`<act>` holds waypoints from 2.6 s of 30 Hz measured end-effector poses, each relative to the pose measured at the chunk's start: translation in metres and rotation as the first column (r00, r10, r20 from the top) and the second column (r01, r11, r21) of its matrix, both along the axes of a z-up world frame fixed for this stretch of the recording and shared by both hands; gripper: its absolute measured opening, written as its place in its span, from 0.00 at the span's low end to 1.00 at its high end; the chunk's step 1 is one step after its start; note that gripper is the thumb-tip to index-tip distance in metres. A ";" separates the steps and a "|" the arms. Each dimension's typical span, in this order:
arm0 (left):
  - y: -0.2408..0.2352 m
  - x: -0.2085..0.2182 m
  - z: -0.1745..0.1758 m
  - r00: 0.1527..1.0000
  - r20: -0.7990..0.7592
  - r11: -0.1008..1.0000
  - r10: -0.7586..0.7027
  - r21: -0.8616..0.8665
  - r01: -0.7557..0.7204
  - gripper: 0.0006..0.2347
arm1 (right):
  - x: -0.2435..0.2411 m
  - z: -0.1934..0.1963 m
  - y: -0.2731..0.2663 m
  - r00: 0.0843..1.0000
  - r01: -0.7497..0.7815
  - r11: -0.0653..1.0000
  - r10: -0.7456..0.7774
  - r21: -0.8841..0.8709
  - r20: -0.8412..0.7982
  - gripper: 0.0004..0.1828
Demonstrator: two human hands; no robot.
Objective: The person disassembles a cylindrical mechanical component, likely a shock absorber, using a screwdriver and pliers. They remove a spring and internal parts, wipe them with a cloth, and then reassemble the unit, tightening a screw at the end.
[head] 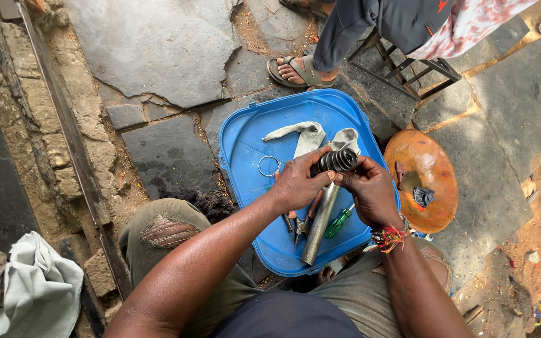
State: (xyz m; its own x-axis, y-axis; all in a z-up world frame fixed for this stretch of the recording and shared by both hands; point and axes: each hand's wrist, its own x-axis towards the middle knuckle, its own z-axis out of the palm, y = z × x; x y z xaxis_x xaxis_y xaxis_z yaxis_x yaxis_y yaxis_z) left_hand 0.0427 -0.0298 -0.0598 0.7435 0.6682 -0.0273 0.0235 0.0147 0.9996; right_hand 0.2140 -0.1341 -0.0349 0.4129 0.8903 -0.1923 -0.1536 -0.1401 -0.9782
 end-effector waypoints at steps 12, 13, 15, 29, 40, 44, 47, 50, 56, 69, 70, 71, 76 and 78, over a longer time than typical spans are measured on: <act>-0.007 -0.019 0.032 0.962 -0.261 0.986 -0.076 -0.163 0.034 0.26 | 0.021 -0.021 -0.005 0.979 -0.013 1.000 0.007 -0.028 -0.204 0.11; -0.006 -0.020 0.032 0.924 -0.353 0.961 -0.145 -0.274 0.046 0.26 | 0.022 -0.027 -0.006 0.975 -0.011 0.999 0.002 -0.038 -0.222 0.10; -0.002 -0.013 0.028 0.987 -0.155 0.999 0.030 -0.038 -0.037 0.25 | 0.028 -0.030 -0.004 0.972 0.004 1.000 -0.010 -0.027 -0.235 0.10; -0.026 -0.009 0.027 0.999 0.038 0.999 0.035 -0.024 -0.034 0.16 | -0.004 -0.032 -0.030 0.886 0.246 0.966 -0.258 -0.080 -0.386 0.15; -0.042 -0.004 -0.003 0.977 0.174 0.897 0.122 0.402 -0.183 0.24 | -0.013 -0.054 -0.040 0.843 0.338 0.941 -0.294 0.018 -0.451 0.11; -0.039 0.002 0.001 0.987 0.148 0.984 0.068 0.156 -0.091 0.28 | -0.014 -0.043 -0.037 0.849 0.315 0.947 -0.250 0.066 -0.466 0.12; -0.034 0.003 0.002 0.987 0.122 0.940 0.104 0.313 -0.138 0.27 | -0.017 -0.034 -0.035 0.876 0.298 0.951 -0.239 0.080 -0.419 0.13; -0.032 0.003 0.007 0.996 0.032 0.970 0.081 0.226 -0.087 0.27 | -0.019 -0.027 -0.035 0.893 0.250 0.960 -0.180 0.122 -0.413 0.15; -0.031 -0.002 0.009 1.000 0.024 0.998 0.013 0.067 -0.014 0.26 | -0.019 -0.024 -0.036 0.927 0.174 0.980 -0.130 0.095 -0.352 0.17; -0.033 -0.001 -0.015 0.997 0.074 0.949 0.006 0.315 -0.030 0.24 | -0.014 -0.041 -0.042 0.953 0.210 0.974 -0.185 0.083 -0.239 0.16; -0.032 -0.001 -0.014 0.997 0.073 0.946 0.000 0.323 -0.023 0.24 | -0.013 -0.042 -0.042 0.955 0.215 0.973 -0.191 0.085 -0.227 0.16; -0.031 0.000 -0.014 0.997 0.081 0.946 -0.004 0.324 -0.022 0.24 | -0.013 -0.042 -0.043 0.957 0.219 0.972 -0.196 0.086 -0.215 0.17; -0.028 0.000 -0.012 0.998 0.066 0.950 -0.025 0.312 0.004 0.25 | -0.012 -0.038 -0.042 0.965 0.198 0.976 -0.178 0.091 -0.195 0.17; -0.029 -0.001 -0.011 0.997 0.080 0.944 -0.015 0.329 -0.013 0.25 | -0.013 -0.034 -0.041 0.971 0.185 0.979 -0.169 0.085 -0.172 0.18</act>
